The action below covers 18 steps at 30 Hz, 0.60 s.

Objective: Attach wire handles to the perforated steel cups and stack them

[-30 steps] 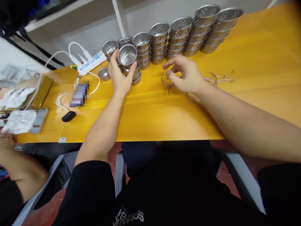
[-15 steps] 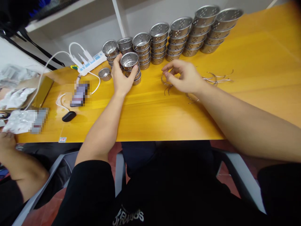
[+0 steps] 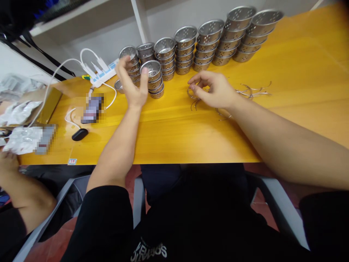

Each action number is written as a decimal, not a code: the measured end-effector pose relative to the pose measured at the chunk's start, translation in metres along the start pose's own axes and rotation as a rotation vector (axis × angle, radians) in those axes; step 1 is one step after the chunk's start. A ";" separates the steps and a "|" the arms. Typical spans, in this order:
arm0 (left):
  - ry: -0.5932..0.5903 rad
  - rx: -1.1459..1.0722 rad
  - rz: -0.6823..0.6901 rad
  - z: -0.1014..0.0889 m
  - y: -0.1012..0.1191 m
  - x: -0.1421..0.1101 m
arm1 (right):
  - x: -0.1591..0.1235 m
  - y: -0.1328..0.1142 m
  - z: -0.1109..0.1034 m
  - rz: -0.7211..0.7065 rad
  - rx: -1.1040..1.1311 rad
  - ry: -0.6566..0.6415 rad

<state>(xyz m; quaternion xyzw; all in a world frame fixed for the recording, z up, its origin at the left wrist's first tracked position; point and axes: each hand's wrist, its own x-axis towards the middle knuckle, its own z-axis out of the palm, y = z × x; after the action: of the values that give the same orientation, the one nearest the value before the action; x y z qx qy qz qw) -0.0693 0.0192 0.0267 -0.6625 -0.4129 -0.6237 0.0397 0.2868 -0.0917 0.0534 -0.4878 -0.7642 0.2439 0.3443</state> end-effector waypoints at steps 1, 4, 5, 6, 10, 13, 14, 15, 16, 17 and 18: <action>0.034 0.021 0.015 -0.007 -0.006 0.008 | 0.000 0.002 0.000 -0.008 0.003 0.004; 0.211 0.164 -0.103 -0.025 -0.050 0.028 | 0.002 0.009 0.002 -0.033 0.015 0.016; 0.231 0.189 -0.163 -0.030 -0.068 0.033 | 0.002 0.012 0.003 -0.041 0.018 0.018; 0.264 0.207 -0.221 -0.033 -0.085 0.035 | 0.003 0.014 0.004 -0.051 0.023 0.019; 0.125 0.419 -0.515 -0.037 -0.112 0.030 | 0.005 0.019 0.005 -0.085 0.025 0.019; 0.003 0.464 -0.655 -0.041 -0.100 0.018 | 0.004 0.016 0.003 -0.051 -0.002 -0.001; -0.029 0.463 -0.670 -0.044 -0.098 0.014 | 0.003 0.014 0.002 -0.036 -0.012 -0.013; -0.052 0.456 -0.660 -0.049 -0.097 0.010 | 0.002 0.013 0.001 -0.026 -0.019 -0.024; -0.092 0.429 -0.609 -0.055 -0.099 0.007 | 0.002 0.011 0.000 -0.021 -0.023 -0.032; -0.169 0.384 -0.515 -0.062 -0.104 0.005 | 0.001 0.010 -0.001 -0.022 -0.023 -0.039; -0.256 0.312 -0.380 -0.069 -0.109 0.003 | 0.001 0.010 -0.001 -0.026 -0.019 -0.040</action>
<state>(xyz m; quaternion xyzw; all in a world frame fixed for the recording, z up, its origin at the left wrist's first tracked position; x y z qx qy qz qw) -0.1894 0.0536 -0.0061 -0.6324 -0.6225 -0.4600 -0.0291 0.2929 -0.0867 0.0471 -0.4759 -0.7796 0.2421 0.3274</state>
